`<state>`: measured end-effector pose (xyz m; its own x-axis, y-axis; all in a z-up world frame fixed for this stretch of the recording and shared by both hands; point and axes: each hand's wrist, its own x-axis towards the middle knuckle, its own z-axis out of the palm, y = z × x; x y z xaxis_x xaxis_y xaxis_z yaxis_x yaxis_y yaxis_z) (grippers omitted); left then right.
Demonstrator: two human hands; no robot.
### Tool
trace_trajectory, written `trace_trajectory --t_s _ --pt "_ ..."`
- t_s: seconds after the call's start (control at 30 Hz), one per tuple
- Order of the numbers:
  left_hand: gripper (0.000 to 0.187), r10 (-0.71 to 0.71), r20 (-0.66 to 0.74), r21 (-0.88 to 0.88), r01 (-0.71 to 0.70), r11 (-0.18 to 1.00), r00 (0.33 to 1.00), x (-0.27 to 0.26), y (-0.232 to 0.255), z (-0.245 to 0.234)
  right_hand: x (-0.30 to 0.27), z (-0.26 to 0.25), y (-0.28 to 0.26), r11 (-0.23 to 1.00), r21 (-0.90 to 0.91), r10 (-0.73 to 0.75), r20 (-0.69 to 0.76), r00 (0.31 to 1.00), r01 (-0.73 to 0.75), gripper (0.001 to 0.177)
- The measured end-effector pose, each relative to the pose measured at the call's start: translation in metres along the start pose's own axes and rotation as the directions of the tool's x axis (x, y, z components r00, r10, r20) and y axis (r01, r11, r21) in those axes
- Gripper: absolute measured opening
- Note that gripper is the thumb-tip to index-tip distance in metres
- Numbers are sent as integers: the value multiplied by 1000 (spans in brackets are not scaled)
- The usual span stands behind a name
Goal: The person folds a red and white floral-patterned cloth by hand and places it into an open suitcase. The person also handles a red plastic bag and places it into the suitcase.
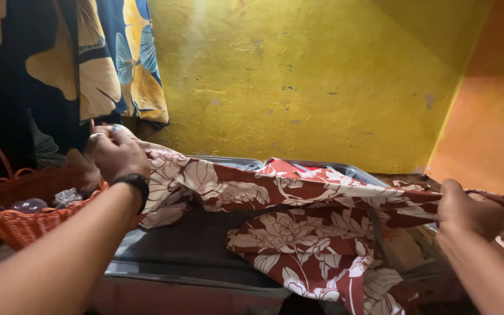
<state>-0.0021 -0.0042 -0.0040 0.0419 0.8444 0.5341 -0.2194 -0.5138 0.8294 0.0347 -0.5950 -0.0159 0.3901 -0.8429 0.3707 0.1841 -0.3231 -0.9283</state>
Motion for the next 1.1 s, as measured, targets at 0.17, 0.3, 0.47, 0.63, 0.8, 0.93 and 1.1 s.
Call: trace_trajectory --t_s 0.17,0.3,0.47,0.63,0.8,0.93,1.1 --pt "40 345 -226 11 -351 936 911 -13 -14 2 -3 -10 1 984 101 -133 -122 984 145 33" --pt "46 324 177 299 -365 882 929 -6 -10 24 1 16 -9 986 67 -158 39 987 155 26" --pt "46 295 580 -14 -353 935 759 -14 -14 75 15 97 -22 875 103 -481 288 828 472 36" --pt "57 223 897 18 -536 844 381 -58 -30 91 22 155 29 662 -102 -390 799 457 743 53" --pt "65 -70 964 244 -741 626 258 -108 -22 32 26 168 129 499 -299 125 954 274 813 57" --pt "78 -56 976 213 -881 423 210 -111 -13 2 30 158 176 553 -213 82 976 202 806 59" --pt "68 125 963 169 -896 410 239 -106 -16 5 17 140 149 691 -366 132 911 390 623 50"
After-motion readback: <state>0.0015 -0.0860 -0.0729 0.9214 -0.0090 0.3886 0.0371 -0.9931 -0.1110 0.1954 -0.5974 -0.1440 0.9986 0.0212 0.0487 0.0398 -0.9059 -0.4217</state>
